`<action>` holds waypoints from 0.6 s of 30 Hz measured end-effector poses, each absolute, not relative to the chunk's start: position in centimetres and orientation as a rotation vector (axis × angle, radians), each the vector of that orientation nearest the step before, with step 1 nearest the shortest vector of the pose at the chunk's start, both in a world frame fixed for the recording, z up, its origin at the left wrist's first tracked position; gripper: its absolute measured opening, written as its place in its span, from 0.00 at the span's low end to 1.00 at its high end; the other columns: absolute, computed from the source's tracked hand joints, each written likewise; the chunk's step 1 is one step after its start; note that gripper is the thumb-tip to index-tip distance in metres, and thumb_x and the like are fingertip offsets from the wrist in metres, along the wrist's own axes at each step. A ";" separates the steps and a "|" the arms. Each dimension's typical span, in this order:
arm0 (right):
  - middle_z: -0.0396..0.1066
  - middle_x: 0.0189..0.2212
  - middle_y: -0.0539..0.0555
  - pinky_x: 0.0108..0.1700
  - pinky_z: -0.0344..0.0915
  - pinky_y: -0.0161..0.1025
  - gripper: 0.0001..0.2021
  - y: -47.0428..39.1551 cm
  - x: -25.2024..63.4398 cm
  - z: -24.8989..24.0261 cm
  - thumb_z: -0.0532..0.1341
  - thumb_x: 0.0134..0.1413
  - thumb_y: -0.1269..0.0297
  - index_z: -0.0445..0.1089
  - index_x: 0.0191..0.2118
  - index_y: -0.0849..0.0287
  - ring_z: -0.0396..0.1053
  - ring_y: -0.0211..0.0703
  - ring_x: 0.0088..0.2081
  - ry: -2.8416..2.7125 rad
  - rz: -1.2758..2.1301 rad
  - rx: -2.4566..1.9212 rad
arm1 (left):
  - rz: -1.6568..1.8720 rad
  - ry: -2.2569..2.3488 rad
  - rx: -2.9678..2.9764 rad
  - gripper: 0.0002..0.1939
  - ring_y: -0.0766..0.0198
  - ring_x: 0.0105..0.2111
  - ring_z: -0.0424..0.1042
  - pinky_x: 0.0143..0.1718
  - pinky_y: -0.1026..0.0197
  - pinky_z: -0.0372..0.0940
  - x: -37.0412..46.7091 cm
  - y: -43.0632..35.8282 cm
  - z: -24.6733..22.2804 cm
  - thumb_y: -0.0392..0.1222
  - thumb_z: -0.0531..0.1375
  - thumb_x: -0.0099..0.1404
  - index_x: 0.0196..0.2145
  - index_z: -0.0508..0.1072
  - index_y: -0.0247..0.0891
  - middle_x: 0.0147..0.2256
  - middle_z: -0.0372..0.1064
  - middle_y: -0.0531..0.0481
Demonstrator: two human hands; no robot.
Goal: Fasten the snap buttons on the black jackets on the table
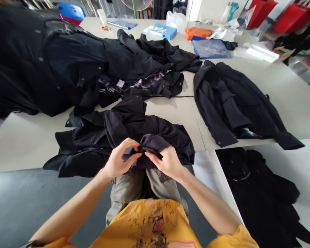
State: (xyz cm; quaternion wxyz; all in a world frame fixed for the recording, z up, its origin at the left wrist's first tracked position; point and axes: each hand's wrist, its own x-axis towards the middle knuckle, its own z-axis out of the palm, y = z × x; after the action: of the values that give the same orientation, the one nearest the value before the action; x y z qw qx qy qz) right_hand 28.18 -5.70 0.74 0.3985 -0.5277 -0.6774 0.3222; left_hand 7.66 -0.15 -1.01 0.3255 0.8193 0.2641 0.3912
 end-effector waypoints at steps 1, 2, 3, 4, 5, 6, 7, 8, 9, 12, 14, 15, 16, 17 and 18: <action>0.77 0.44 0.55 0.54 0.68 0.45 0.13 -5.7 28.1 0.9 0.59 0.64 0.58 0.77 0.48 0.53 0.74 0.51 0.47 -1.664 0.856 -1.334 | 0.989 0.695 2.140 0.13 0.62 0.38 0.69 0.42 0.57 0.67 7.7 -0.1 -1.0 0.34 0.61 0.68 0.49 0.66 0.40 0.37 0.68 0.49; 0.77 0.43 0.55 0.53 0.68 0.44 0.13 -5.6 28.1 1.0 0.59 0.64 0.58 0.78 0.47 0.54 0.74 0.51 0.46 -1.604 0.892 -1.336 | 0.949 0.697 2.144 0.13 0.62 0.39 0.68 0.43 0.57 0.67 7.8 0.0 -0.9 0.35 0.61 0.68 0.49 0.66 0.39 0.38 0.68 0.48; 0.77 0.42 0.55 0.53 0.67 0.44 0.13 -5.6 28.1 1.0 0.59 0.64 0.57 0.78 0.46 0.55 0.74 0.51 0.46 -1.534 0.920 -1.343 | 0.907 0.696 2.155 0.12 0.61 0.41 0.68 0.44 0.57 0.66 7.8 0.0 -0.9 0.36 0.61 0.68 0.48 0.66 0.39 0.40 0.68 0.47; 0.77 0.41 0.55 0.52 0.68 0.43 0.13 -5.5 28.1 0.9 0.60 0.63 0.56 0.78 0.45 0.56 0.74 0.51 0.45 -1.460 0.952 -1.352 | 0.871 0.696 2.166 0.10 0.60 0.42 0.68 0.45 0.56 0.66 7.9 0.1 -0.9 0.36 0.61 0.68 0.46 0.67 0.39 0.42 0.68 0.45; 0.77 0.39 0.54 0.50 0.68 0.43 0.14 -5.4 28.2 0.7 0.60 0.63 0.55 0.78 0.43 0.57 0.73 0.51 0.44 -1.383 0.992 -1.364 | 0.844 0.694 2.169 0.07 0.59 0.44 0.67 0.47 0.55 0.66 7.9 0.1 -0.9 0.37 0.61 0.68 0.43 0.67 0.38 0.44 0.68 0.44; 0.77 0.36 0.54 0.47 0.69 0.42 0.15 -5.3 28.3 0.5 0.61 0.62 0.53 0.79 0.41 0.59 0.73 0.51 0.42 -1.308 1.041 -1.378 | 0.831 0.686 2.159 0.05 0.58 0.46 0.67 0.48 0.54 0.66 7.8 0.1 -0.9 0.38 0.60 0.68 0.41 0.67 0.38 0.45 0.68 0.43; 0.76 0.33 0.54 0.43 0.69 0.40 0.17 -5.2 28.4 0.2 0.61 0.61 0.51 0.78 0.39 0.60 0.73 0.50 0.39 -1.239 1.094 -1.390 | 0.829 0.669 2.133 0.04 0.57 0.47 0.67 0.50 0.52 0.65 7.8 0.1 -0.9 0.38 0.60 0.69 0.40 0.67 0.38 0.47 0.68 0.42; 0.75 0.30 0.53 0.40 0.68 0.39 0.19 -5.2 28.4 0.0 0.61 0.61 0.49 0.78 0.37 0.61 0.72 0.48 0.36 -1.183 1.147 -1.397 | 0.841 0.644 2.092 0.04 0.56 0.49 0.67 0.51 0.51 0.65 7.8 0.1 -0.8 0.39 0.59 0.69 0.39 0.67 0.38 0.48 0.68 0.41; 0.73 0.28 0.53 0.37 0.68 0.38 0.20 -5.1 28.5 -0.2 0.61 0.60 0.47 0.78 0.36 0.61 0.71 0.47 0.34 -1.138 1.193 -1.397 | 0.860 0.615 2.046 0.04 0.55 0.49 0.67 0.52 0.50 0.65 7.8 0.0 -0.7 0.40 0.58 0.70 0.41 0.67 0.38 0.48 0.68 0.40; 0.73 0.28 0.52 0.37 0.68 0.37 0.21 -5.1 28.4 -0.4 0.61 0.59 0.46 0.77 0.35 0.61 0.71 0.45 0.34 -1.063 1.249 -1.390 | 0.892 0.624 1.981 0.09 0.56 0.46 0.69 0.48 0.52 0.67 8.3 -0.1 -0.3 0.43 0.58 0.71 0.46 0.68 0.38 0.44 0.69 0.42; 0.74 0.30 0.53 0.40 0.69 0.39 0.20 -5.3 28.3 -0.5 0.62 0.58 0.45 0.77 0.37 0.60 0.72 0.47 0.37 -1.035 1.268 -1.385 | 0.889 0.749 2.065 0.10 0.59 0.40 0.70 0.44 0.55 0.67 8.8 -0.1 -0.2 0.45 0.59 0.70 0.46 0.69 0.38 0.39 0.70 0.45; 0.75 0.32 0.54 0.42 0.70 0.40 0.21 -5.4 28.3 -0.6 0.62 0.58 0.44 0.78 0.38 0.60 0.73 0.49 0.39 -1.015 1.286 -1.376 | 0.891 0.821 2.124 0.10 0.59 0.38 0.69 0.42 0.55 0.67 9.1 -0.2 -0.2 0.46 0.60 0.69 0.44 0.70 0.38 0.37 0.70 0.47; 0.76 0.33 0.54 0.44 0.70 0.42 0.22 -5.4 28.2 -0.9 0.61 0.59 0.43 0.78 0.40 0.59 0.73 0.50 0.41 -0.978 1.301 -1.363 | 0.899 0.881 2.181 0.10 0.60 0.36 0.69 0.41 0.55 0.67 9.4 -0.2 -0.3 0.46 0.60 0.69 0.43 0.70 0.38 0.35 0.70 0.48; 0.77 0.35 0.55 0.46 0.71 0.43 0.23 -5.4 28.2 -1.2 0.60 0.59 0.41 0.78 0.41 0.58 0.74 0.51 0.43 -0.917 1.310 -1.349 | 0.914 0.920 2.231 0.09 0.60 0.35 0.69 0.41 0.55 0.67 9.7 -0.2 -0.4 0.46 0.60 0.69 0.42 0.70 0.38 0.34 0.71 0.48; 0.77 0.36 0.55 0.48 0.71 0.45 0.24 -5.4 28.2 -1.5 0.59 0.59 0.40 0.77 0.42 0.57 0.74 0.52 0.45 -0.844 1.314 -1.335 | 0.932 0.937 2.269 0.09 0.60 0.35 0.70 0.41 0.55 0.67 9.9 -0.3 -0.5 0.46 0.60 0.69 0.41 0.70 0.38 0.34 0.71 0.49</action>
State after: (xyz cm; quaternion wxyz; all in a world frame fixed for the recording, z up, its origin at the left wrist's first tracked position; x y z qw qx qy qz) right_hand 28.24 -5.40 -1.53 0.5170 -0.5562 -0.3518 0.5474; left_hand 9.93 -0.26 -0.50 0.2552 0.8355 0.3451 0.3431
